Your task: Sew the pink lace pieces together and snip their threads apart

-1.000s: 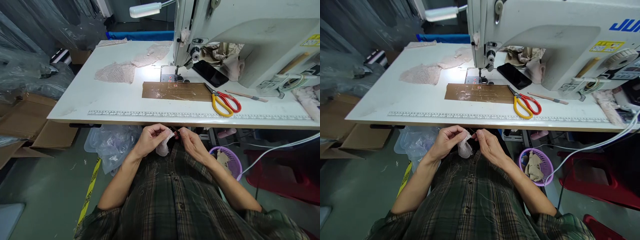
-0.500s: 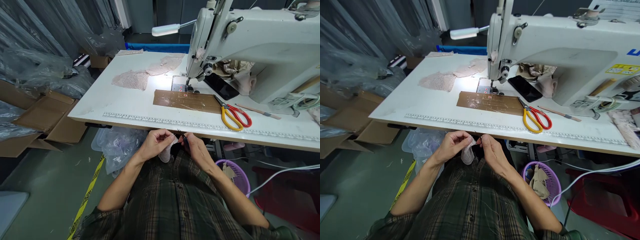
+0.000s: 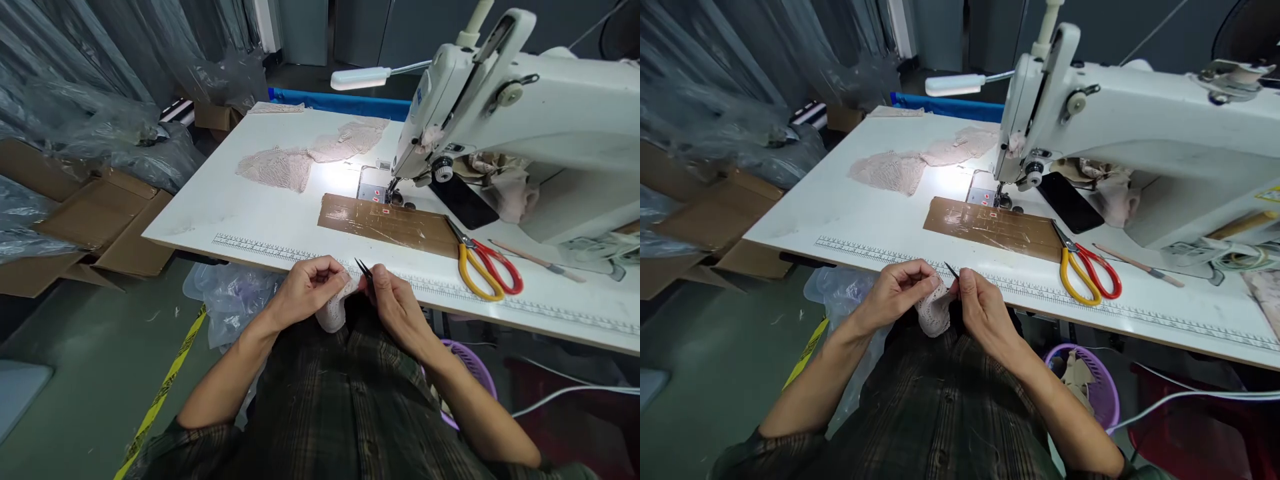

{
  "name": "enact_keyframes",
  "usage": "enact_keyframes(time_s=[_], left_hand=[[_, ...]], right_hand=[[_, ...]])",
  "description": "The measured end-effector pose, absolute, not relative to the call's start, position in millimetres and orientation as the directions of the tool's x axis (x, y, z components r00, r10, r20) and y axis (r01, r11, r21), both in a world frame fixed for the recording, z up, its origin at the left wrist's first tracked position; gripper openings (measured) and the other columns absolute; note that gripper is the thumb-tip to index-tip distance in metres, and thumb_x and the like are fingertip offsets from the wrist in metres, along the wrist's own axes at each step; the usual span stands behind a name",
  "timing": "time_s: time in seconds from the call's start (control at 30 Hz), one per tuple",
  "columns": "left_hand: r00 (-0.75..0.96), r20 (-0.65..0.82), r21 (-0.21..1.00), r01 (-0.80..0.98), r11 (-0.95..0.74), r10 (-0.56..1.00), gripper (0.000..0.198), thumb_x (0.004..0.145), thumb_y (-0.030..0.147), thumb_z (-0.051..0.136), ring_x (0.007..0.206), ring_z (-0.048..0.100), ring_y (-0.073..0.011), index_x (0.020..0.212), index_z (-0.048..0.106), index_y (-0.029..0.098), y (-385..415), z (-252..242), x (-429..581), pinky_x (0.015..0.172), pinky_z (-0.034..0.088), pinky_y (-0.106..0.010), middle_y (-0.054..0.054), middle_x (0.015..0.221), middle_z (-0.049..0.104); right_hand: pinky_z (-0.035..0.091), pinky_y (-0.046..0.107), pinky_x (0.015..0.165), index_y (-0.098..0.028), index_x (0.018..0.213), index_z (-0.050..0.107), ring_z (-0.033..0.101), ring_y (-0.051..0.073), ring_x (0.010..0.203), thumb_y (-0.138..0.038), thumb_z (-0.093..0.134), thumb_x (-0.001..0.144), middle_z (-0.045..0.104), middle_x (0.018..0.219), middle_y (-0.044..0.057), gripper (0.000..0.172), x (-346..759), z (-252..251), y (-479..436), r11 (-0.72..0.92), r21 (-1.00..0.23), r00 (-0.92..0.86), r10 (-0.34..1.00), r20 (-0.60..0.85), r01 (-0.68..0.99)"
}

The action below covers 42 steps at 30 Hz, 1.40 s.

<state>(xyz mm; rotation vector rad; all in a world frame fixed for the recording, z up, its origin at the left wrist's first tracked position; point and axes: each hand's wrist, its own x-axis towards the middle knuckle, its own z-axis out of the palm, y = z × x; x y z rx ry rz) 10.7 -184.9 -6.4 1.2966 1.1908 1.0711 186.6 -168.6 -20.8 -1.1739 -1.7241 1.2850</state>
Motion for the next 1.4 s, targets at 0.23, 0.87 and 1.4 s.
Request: enact_keyframes(time_s=[0.23,0.87,1.4], left_hand=[[0.034,0.047,0.999,0.018,-0.048,0.998,0.017,0.082,0.024,0.060,0.055,0.045,-0.0071,0.068,0.059,0.015,-155,27,-23,0.053,0.036,-0.020,0.004,0.061,0.054],[0.341,0.061,0.947,0.278,-0.163,0.938,0.025,0.091,0.040,0.057,0.052,0.045,-0.0098,0.092,0.069,0.019,-68,36,-98,0.051,0.034,-0.023,0.004,0.057,0.050],[0.386,0.245,0.349,0.821,-0.452,0.890,0.018,0.093,0.027,0.051,0.083,0.052,-0.0203,0.080,0.060,0.018,-42,0,-109,0.079,0.039,-0.036,-0.006,0.088,0.058]], right_hand=[[0.036,0.025,0.059,-0.018,0.080,0.058,0.048,0.012,0.063,-0.053,0.031,0.101,0.053,0.069,0.000,0.049,150,10,-136,0.157,-0.935,-0.435,0.900,0.004,0.317],[0.028,0.022,0.044,-0.023,0.078,0.042,0.033,0.008,0.047,-0.061,0.064,0.081,0.038,0.055,-0.009,0.044,77,19,-81,-0.092,-0.977,-0.345,0.926,-0.155,0.192],[0.038,0.032,0.060,-0.019,0.088,0.064,0.053,0.019,0.065,-0.039,0.038,0.096,0.060,0.087,0.010,0.034,192,14,-69,0.350,-0.460,-0.210,0.921,0.328,0.816]])
